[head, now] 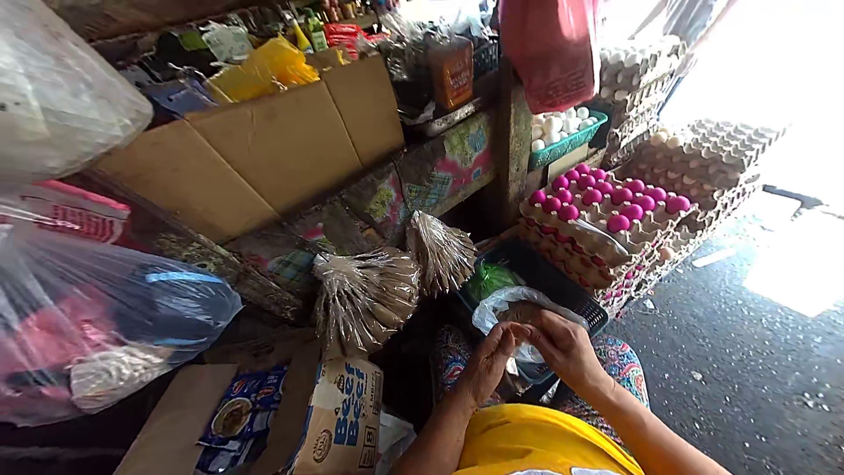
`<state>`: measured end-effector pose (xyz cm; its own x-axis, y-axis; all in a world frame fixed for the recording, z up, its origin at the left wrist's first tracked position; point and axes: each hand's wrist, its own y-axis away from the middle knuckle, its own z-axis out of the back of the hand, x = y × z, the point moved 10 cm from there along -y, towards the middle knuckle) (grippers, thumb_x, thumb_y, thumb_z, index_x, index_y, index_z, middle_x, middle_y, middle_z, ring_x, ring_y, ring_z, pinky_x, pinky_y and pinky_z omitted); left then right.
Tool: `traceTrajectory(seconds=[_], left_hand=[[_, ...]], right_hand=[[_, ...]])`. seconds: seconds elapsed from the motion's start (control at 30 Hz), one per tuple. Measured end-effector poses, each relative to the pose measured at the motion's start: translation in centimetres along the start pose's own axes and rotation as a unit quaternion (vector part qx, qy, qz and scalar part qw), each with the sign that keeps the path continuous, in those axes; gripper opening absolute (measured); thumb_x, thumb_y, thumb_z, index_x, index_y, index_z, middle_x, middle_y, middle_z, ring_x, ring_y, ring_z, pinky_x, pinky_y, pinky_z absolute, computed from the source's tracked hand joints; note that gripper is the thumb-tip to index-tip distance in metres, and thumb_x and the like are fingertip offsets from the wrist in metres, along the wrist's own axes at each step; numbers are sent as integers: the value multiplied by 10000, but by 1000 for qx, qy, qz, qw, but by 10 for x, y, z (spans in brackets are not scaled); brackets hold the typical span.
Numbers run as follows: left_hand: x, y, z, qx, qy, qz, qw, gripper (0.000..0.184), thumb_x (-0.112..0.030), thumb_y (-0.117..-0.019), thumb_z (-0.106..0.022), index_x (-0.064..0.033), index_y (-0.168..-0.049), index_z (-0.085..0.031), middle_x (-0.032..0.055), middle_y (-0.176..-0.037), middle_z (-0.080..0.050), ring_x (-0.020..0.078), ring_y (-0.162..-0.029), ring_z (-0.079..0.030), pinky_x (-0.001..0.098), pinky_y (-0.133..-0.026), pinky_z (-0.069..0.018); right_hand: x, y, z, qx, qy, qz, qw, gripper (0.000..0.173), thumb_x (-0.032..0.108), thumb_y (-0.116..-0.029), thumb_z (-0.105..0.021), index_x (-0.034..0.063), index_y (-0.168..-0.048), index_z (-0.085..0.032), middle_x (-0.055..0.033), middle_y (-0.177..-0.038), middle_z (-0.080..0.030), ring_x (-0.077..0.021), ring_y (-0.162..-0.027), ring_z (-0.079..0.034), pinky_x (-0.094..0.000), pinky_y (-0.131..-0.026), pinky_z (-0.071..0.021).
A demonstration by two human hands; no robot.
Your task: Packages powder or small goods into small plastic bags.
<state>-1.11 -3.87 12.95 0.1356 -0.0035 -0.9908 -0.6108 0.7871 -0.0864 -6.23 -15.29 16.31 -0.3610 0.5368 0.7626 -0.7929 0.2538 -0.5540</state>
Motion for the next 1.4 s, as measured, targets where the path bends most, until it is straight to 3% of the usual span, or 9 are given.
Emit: traceTrajectory(seconds=[0.13, 0.23, 0.37, 0.63, 0.9, 0.97, 1.07, 1.27, 1.4], left_hand=[[-4, -4, 4, 6, 9, -17, 1000, 392, -215, -1080, -433, 101, -1291, -527, 82, -1142, -630, 31, -1027, -593, 237, -937, -490], [0, -7, 5, -7, 20, -13, 1000, 291, -149, -1063, -469, 85, -1220, -540, 50, -1055, -607, 22, -925, -582, 222, -859, -497], [4, -6, 6, -2, 45, -3, 999, 348, -159, -1028, -572, 99, -1255, -522, 100, -1124, -641, 80, -1024, -633, 280, -955, -521], [0, -2, -4, 49, -68, -6, 996, 299, -191, -1091, -447, 56, -1172, -594, 72, -912, -601, 63, -756, -532, 239, -726, -465], [27, 13, 22, 107, -64, 43, 991, 288, -196, -1081, -467, 32, -1054, -643, -2, -814, -579, 9, -695, -510, 193, -676, -451], [35, 11, 30, 83, -84, 57, 991, 313, -196, -1078, -488, 46, -1193, -649, 94, -1006, -672, 81, -874, -619, 254, -827, -517], [22, -2, 13, 98, -63, 24, 993, 435, -165, -1083, -440, 92, -1429, -492, 240, -1380, -585, 221, -1264, -591, 355, -1105, -445], [16, -18, -11, 63, -47, 5, 997, 298, -181, -1093, -438, 63, -1100, -609, 34, -865, -584, 27, -737, -531, 208, -725, -473], [21, -11, -11, 77, -86, 11, 993, 310, -184, -1094, -435, 51, -1033, -628, 19, -785, -560, 20, -660, -494, 186, -650, -442]], right_hand=[[8, -4, -12, 9, 97, 60, 993, 329, 291, -986, -587, 37, -804, -690, -71, -738, -654, -138, -671, -642, -297, -618, -540], [-5, -8, -18, 34, 29, -3, 999, 270, 216, -966, -577, 32, -807, -694, -17, -704, -624, -49, -643, -585, -219, -613, -496], [-21, -6, -27, 54, -120, -105, 986, 251, 238, -1012, -594, 86, -844, -702, 82, -702, -626, 49, -625, -564, -138, -594, -483], [-26, 7, -11, 36, -124, -149, 980, 258, 277, -989, -635, 133, -780, -679, 109, -655, -595, 40, -580, -532, -144, -556, -451], [-14, -4, 23, -20, -25, -60, 998, 310, 307, -994, -634, 93, -770, -651, 102, -671, -566, 79, -602, -494, -103, -568, -416], [-9, -6, 19, -7, 36, -19, 999, 372, 332, -1004, -612, 55, -760, -656, 43, -673, -571, 46, -609, -502, -123, -576, -426], [-8, -4, 0, 31, 97, 23, 995, 392, 346, -1010, -593, 46, -771, -675, -28, -697, -607, -57, -611, -565, -210, -570, -483], [-26, -2, 2, 24, 52, -23, 998, 413, 361, -1022, -573, 64, -743, -640, 14, -654, -554, -9, -585, -508, -175, -550, -429], [-36, 2, 22, 1, 21, -49, 999, 409, 363, -1024, -583, 70, -743, -634, 42, -651, -540, 29, -589, -482, -144, -554, -404]])
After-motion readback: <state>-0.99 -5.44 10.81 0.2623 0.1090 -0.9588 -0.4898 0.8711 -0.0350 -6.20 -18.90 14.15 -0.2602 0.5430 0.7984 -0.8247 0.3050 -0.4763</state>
